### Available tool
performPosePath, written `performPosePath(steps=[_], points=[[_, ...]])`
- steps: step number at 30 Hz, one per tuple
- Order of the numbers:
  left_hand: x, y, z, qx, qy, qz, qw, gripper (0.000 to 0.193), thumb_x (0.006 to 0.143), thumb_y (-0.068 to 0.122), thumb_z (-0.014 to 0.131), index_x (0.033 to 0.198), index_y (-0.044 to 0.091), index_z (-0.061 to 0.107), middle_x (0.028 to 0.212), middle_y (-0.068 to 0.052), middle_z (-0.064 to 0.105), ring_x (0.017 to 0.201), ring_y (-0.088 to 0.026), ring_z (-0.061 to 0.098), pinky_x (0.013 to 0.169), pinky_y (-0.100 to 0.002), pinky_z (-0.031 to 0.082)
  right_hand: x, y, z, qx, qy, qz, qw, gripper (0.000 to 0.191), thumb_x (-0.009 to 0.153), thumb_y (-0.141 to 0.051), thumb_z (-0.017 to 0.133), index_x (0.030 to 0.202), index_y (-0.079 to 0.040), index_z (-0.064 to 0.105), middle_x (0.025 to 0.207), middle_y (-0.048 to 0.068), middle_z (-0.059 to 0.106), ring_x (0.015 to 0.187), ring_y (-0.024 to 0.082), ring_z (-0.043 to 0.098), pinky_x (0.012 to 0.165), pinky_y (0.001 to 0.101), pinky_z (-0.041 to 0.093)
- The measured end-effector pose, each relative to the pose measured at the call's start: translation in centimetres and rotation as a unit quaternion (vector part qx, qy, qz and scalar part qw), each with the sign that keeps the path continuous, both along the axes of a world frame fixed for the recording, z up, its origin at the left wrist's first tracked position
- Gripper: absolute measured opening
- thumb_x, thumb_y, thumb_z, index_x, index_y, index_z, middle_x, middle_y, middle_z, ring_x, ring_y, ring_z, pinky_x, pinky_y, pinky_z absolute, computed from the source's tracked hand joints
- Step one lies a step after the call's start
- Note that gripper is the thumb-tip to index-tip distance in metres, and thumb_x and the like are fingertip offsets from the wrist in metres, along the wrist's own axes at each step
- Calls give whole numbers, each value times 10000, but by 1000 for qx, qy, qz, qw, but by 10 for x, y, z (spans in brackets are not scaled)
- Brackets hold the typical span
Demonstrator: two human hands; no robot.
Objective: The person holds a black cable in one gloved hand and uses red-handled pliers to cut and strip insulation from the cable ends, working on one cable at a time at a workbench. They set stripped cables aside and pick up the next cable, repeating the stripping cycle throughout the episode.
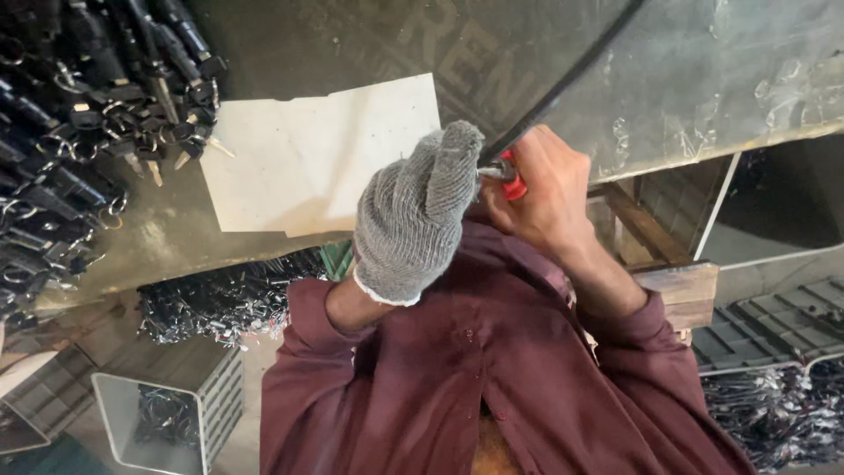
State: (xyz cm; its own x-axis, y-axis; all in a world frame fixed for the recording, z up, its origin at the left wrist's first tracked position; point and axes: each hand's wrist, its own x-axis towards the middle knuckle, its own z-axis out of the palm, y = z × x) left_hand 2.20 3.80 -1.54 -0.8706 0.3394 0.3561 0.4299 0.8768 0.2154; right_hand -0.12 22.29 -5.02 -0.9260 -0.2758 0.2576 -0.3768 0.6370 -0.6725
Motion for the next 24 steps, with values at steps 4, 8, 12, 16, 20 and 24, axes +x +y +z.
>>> performPosePath(steps=[4, 8, 12, 16, 20, 24], points=[[-7, -6, 21, 228, -213, -56, 948, 692, 962, 180, 710, 1520, -49, 369, 1230, -160, 643, 1008, -345, 646, 866, -436, 537, 3, -4, 6, 88, -58, -53, 993, 250, 816, -80, 796, 900, -42, 563, 826, 118, 598, 776, 351, 625, 653, 455, 459], [-17, -22, 36, 352, -325, -124, 869, 557, 1079, 197, 666, 1559, 68, 414, 1129, -53, 669, 928, -191, 677, 836, -287, 560, -7, -3, -7, 53, 33, -15, 998, 347, 792, -201, 887, 850, -52, 579, 801, 87, 626, 748, 289, 642, 662, 464, 475], [-19, -40, 34, 461, -504, -181, 708, 591, 1085, 237, 662, 1618, 115, 437, 958, -21, 628, 785, -108, 608, 788, -263, 560, -27, 5, -28, -51, 38, 142, 988, 314, 822, -161, 851, 885, -54, 562, 889, 97, 653, 846, 272, 663, 737, 419, 506], [-19, -45, 40, 429, -516, -145, 727, 586, 1080, 274, 635, 1618, 156, 434, 929, -10, 643, 770, -119, 594, 757, -273, 557, -37, 7, -31, -92, -34, 200, 975, 288, 785, -123, 835, 890, -23, 586, 893, 107, 630, 856, 304, 648, 762, 408, 523], [-20, -37, 51, 347, -402, -74, 844, 605, 1065, 264, 693, 1602, 182, 425, 990, -47, 680, 804, -211, 668, 786, -348, 549, -29, -5, -18, -40, -46, 152, 986, 370, 726, -148, 844, 954, -20, 582, 878, 123, 621, 837, 340, 631, 732, 426, 507], [-17, -27, 40, 224, -271, 16, 936, 633, 1013, 224, 728, 1566, 150, 430, 1065, -108, 681, 875, -345, 678, 760, -451, 516, -21, -16, -15, 43, -75, 49, 995, 375, 789, -152, 825, 1075, -55, 602, 966, 113, 636, 918, 333, 642, 800, 425, 523]])
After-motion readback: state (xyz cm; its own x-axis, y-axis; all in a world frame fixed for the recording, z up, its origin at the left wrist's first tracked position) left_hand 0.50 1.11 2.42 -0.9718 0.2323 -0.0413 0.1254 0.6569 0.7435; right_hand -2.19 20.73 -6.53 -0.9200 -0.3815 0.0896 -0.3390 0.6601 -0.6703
